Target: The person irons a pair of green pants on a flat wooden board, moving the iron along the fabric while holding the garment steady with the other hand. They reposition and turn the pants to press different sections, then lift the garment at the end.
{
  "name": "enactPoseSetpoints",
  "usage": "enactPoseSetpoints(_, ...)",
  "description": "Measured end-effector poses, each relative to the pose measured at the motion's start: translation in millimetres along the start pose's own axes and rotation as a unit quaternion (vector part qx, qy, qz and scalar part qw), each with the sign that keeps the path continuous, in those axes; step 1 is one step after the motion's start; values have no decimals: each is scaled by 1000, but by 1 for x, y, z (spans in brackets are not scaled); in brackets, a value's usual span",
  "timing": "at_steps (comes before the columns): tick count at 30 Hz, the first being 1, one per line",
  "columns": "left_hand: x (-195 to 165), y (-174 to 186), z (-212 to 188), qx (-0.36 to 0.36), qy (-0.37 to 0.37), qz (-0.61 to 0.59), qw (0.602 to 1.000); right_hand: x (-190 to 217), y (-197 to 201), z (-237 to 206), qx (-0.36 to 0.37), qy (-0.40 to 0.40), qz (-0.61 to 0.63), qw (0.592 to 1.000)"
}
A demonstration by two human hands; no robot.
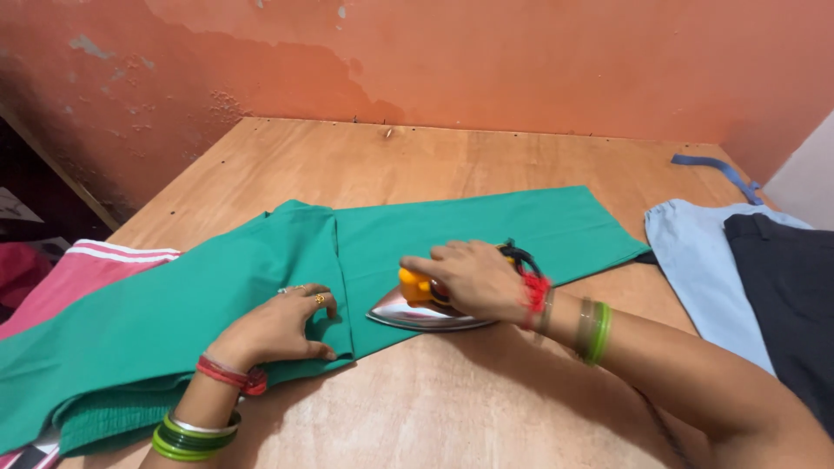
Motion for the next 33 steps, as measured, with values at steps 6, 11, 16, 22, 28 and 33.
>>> enactPoseSetpoints(6,-1,1,-7,-31,7,-10,999,-46,-73,58,-7,16,-53,998)
enactPoseSetpoints(11,7,-3,-6,-21,55,8,998,-96,-105,106,-106,-121,-140,977)
enactPoseSetpoints(16,33,-7,6,-30,51,-147,987,-88,-118,116,-134,-205,-142,959)
enactPoseSetpoints(22,42,-15,10,-121,31,-188,974,-23,-88,82,-120,71,-22,990)
enactPoseSetpoints(28,2,-13,8,-212,-78,-73,972,-18,-86,77,-136,126,-3,983)
enactPoseSetpoints(33,4,-21,8,-57,98,-1,994,-56,-116,130,-151,-97,-126,976)
Point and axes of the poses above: each hand's wrist, its own z-axis towards the middle knuckle, its own y-axis out of the back of the hand, x = y × z, the point moved 5 cm from there along z, towards the middle knuckle, and after that the axes turned 1 degree about z, right-handed, at the moved point
